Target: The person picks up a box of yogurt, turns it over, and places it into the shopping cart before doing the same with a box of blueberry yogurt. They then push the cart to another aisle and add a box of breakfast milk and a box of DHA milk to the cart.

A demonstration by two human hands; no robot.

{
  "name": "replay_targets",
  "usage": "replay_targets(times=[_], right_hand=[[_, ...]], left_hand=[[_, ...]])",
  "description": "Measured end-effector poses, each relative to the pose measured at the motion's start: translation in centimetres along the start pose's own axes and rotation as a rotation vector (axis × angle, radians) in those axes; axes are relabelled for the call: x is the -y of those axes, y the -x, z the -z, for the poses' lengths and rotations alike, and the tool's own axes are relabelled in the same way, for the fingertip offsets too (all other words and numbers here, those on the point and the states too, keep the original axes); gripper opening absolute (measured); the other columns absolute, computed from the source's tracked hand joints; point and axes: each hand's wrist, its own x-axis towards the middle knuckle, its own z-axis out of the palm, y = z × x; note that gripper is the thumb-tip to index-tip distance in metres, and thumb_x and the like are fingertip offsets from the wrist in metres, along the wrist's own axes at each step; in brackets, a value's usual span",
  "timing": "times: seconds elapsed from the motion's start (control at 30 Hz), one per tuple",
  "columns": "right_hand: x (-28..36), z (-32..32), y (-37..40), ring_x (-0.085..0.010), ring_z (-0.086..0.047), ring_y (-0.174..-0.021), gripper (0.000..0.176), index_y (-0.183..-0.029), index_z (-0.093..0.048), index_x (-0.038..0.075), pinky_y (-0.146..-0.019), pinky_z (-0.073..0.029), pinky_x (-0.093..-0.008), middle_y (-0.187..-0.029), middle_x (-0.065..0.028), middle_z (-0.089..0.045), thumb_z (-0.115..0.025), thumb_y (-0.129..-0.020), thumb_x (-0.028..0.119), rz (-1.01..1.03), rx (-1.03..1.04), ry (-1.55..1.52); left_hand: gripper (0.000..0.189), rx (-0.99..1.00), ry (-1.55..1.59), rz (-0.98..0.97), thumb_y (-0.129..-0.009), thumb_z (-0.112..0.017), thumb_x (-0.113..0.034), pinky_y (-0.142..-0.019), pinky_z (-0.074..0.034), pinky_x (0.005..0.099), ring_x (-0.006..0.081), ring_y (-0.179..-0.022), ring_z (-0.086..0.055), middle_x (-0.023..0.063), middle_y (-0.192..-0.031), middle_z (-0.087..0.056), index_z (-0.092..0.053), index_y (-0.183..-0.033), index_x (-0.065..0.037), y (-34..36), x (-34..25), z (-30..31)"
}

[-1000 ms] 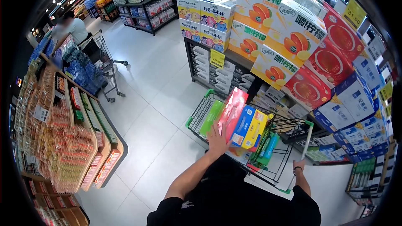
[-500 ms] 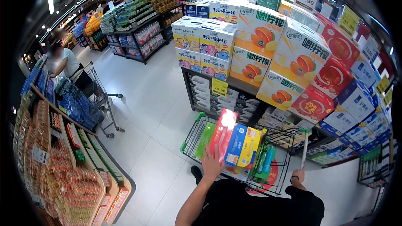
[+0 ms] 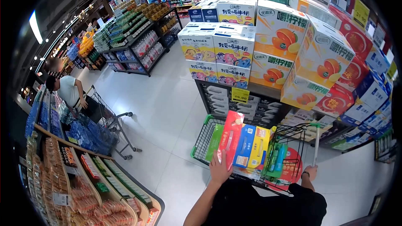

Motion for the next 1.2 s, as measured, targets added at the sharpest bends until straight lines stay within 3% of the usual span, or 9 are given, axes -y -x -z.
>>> replay_targets(times=[0.1, 0.4, 0.57, 0.7, 1.0, 1.07, 1.1, 1.17, 1.2], right_hand=[[2.5, 0.5, 3.1, -0.0388, -0.069, -0.103, 0.035, -0.122, -0.057, 0.010, -0.086, -0.056, -0.0501, -0.111, -0.0169, -0.071, -0.061, -0.091, 0.026, 0.002, 0.022, -0.015], [6.6, -1.9, 9.8, -0.0402, -0.067, -0.107, 0.040, -0.126, -0.053, 0.007, -0.091, -0.053, -0.0502, -0.116, -0.0196, -0.069, -0.060, -0.091, 0.023, 0.077, 0.089, -0.060], [10.0, -1.2, 15.3, -0.0414, -0.066, -0.110, 0.049, -0.133, -0.046, 0.006, -0.093, -0.053, -0.0487, -0.119, -0.0227, -0.067, -0.061, -0.090, 0.023, 0.066, 0.107, 0.000], [11.6, -1.2, 18.8, -0.0411, -0.063, -0.117, 0.062, -0.140, -0.037, 0.008, -0.098, -0.051, -0.0481, -0.126, -0.0244, -0.065, -0.064, -0.089, 0.028, -0.007, 0.340, 0.041], [13.0, -7.9, 25.9, -0.0439, -0.059, -0.123, 0.078, -0.153, -0.025, 0.011, -0.105, -0.046, -0.0479, -0.133, -0.0292, -0.060, -0.064, -0.088, 0.026, -0.074, 0.168, 0.000], [15.5, -2.3, 31.2, -0.0456, -0.058, -0.123, 0.083, -0.156, -0.021, 0.012, -0.104, -0.046, -0.0506, -0.137, -0.0289, -0.057, -0.064, -0.088, 0.029, -0.066, 0.473, -0.019], [16.6, -0.9, 33.9, -0.0456, -0.058, -0.123, 0.083, -0.156, -0.021, 0.012, -0.104, -0.046, -0.0506, -0.137, -0.0289, -0.057, -0.064, -0.088, 0.029, -0.068, 0.468, -0.013], [19.1, -0.2, 38.2, -0.0375, -0.063, -0.119, 0.055, -0.132, -0.042, 0.009, -0.097, -0.051, -0.0517, -0.127, -0.0219, -0.066, -0.066, -0.089, 0.035, -0.195, 0.260, -0.029], [21.8, 3.6, 42.8, -0.0394, -0.064, -0.116, 0.055, -0.132, -0.043, 0.009, -0.094, -0.053, -0.0515, -0.124, -0.0224, -0.066, -0.066, -0.090, 0.035, -0.216, 0.226, -0.022]], left_hand=[[0.107, 0.025, -0.009, 0.057, -0.071, -0.079, -0.041, -0.104, -0.038, 0.0549, 0.0462, -0.133, -0.041, 0.0316, -0.157, -0.025, -0.026, -0.160, -0.013, -1.6, 3.0, 0.2], [0.103, 0.024, 0.001, 0.030, -0.073, -0.076, -0.039, -0.099, -0.040, 0.0561, 0.0480, -0.129, -0.045, 0.0336, -0.155, -0.029, -0.027, -0.160, -0.012, -6.9, 11.9, 3.2], [0.109, 0.032, 0.031, -0.038, -0.073, -0.078, -0.039, -0.103, -0.037, 0.0587, 0.0486, -0.133, -0.041, 0.0340, -0.157, -0.021, -0.020, -0.161, -0.012, -10.1, 18.3, 4.1], [0.110, 0.072, 0.053, -0.117, -0.074, -0.079, -0.042, -0.101, -0.039, 0.0582, 0.0494, -0.133, -0.040, 0.0343, -0.158, -0.020, -0.019, -0.161, -0.011, -12.5, 24.0, 5.3], [0.113, 0.142, 0.017, -0.238, -0.074, -0.079, -0.045, -0.101, -0.040, 0.0592, 0.0504, -0.135, -0.038, 0.0339, -0.159, -0.018, -0.016, -0.162, -0.012, -18.8, 35.2, 7.5], [0.114, 0.155, 0.014, -0.238, -0.074, -0.079, -0.045, -0.101, -0.040, 0.0597, 0.0501, -0.136, -0.037, 0.0335, -0.159, -0.018, -0.015, -0.162, -0.013, -20.5, 37.2, 8.1], [0.115, 0.165, 0.004, -0.231, -0.073, -0.079, -0.044, -0.101, -0.040, 0.0602, 0.0499, -0.137, -0.037, 0.0332, -0.159, -0.018, -0.014, -0.163, -0.014, -21.0, 38.3, 8.5], [0.115, 0.221, 0.012, -0.232, -0.073, -0.080, -0.044, -0.104, -0.038, 0.0617, 0.0481, -0.138, -0.036, 0.0310, -0.161, -0.015, -0.014, -0.163, -0.015, -22.5, 40.5, 9.5], [0.116, 0.268, 0.015, -0.231, -0.073, -0.080, -0.044, -0.106, -0.037, 0.0633, 0.0462, -0.140, -0.035, 0.0287, -0.163, -0.013, -0.013, -0.163, -0.017, -23.6, 41.6, 9.8]])
